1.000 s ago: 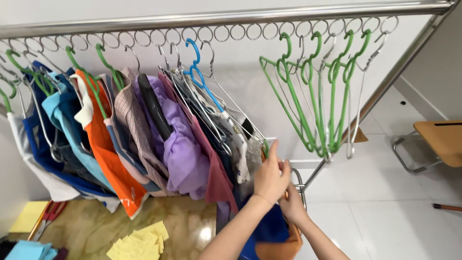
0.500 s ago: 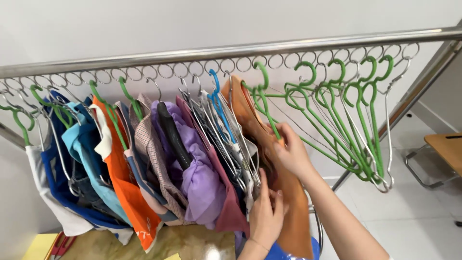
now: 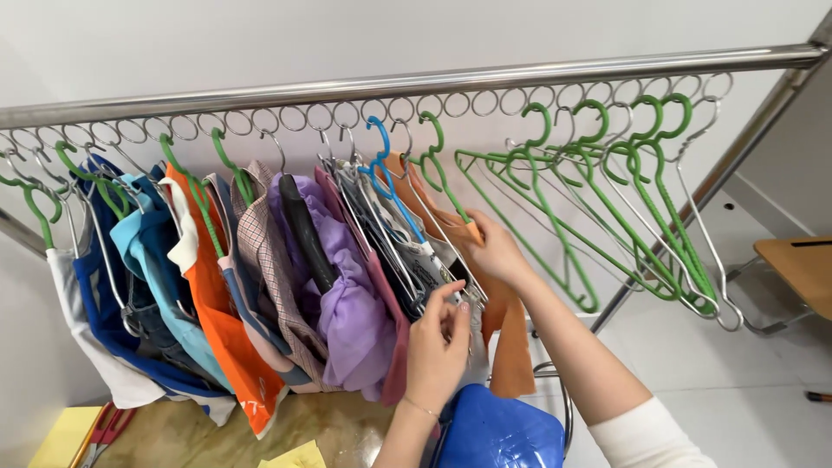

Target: The person picks up folded clothes from a table, including jeans, a white shirt, an orange shirt, and a white t-shirt. They place each item onto a hanger and hang it on a metal clothing rack.

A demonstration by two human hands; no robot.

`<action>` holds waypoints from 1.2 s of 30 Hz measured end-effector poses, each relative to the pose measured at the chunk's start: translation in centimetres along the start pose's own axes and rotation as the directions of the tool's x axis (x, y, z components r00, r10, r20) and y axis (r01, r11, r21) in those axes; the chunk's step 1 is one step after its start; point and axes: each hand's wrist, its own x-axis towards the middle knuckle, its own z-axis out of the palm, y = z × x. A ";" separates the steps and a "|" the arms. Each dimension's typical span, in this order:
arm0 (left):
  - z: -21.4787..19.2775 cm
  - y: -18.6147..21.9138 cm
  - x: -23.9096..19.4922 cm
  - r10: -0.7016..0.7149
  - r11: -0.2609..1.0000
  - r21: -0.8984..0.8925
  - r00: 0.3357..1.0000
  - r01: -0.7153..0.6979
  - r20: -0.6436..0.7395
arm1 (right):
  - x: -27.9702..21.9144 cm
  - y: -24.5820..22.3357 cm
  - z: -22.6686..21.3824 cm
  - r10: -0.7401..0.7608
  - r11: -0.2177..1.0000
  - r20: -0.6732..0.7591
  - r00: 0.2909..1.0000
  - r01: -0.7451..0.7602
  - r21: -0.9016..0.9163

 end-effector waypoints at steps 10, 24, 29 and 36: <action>2.5 1.3 -1.8 -0.064 0.983 -0.174 0.998 0.063 -0.003 | -12.0 3.6 -2.5 0.203 0.942 -0.093 0.975 -0.220 -0.252; 7.2 0.8 -11.2 -0.237 0.947 -0.272 0.945 0.173 -0.226 | -27.6 5.0 -12.9 0.299 0.900 -0.052 0.953 -0.263 0.348; 8.9 1.1 -17.4 -0.309 0.910 -0.361 0.913 0.203 -0.267 | -32.4 6.7 -15.6 0.329 0.779 0.043 0.943 -0.298 0.552; 8.2 1.7 -27.0 -0.418 0.887 -0.370 0.822 0.277 -0.386 | -38.2 4.0 -16.2 0.331 0.751 0.242 0.912 -0.410 0.517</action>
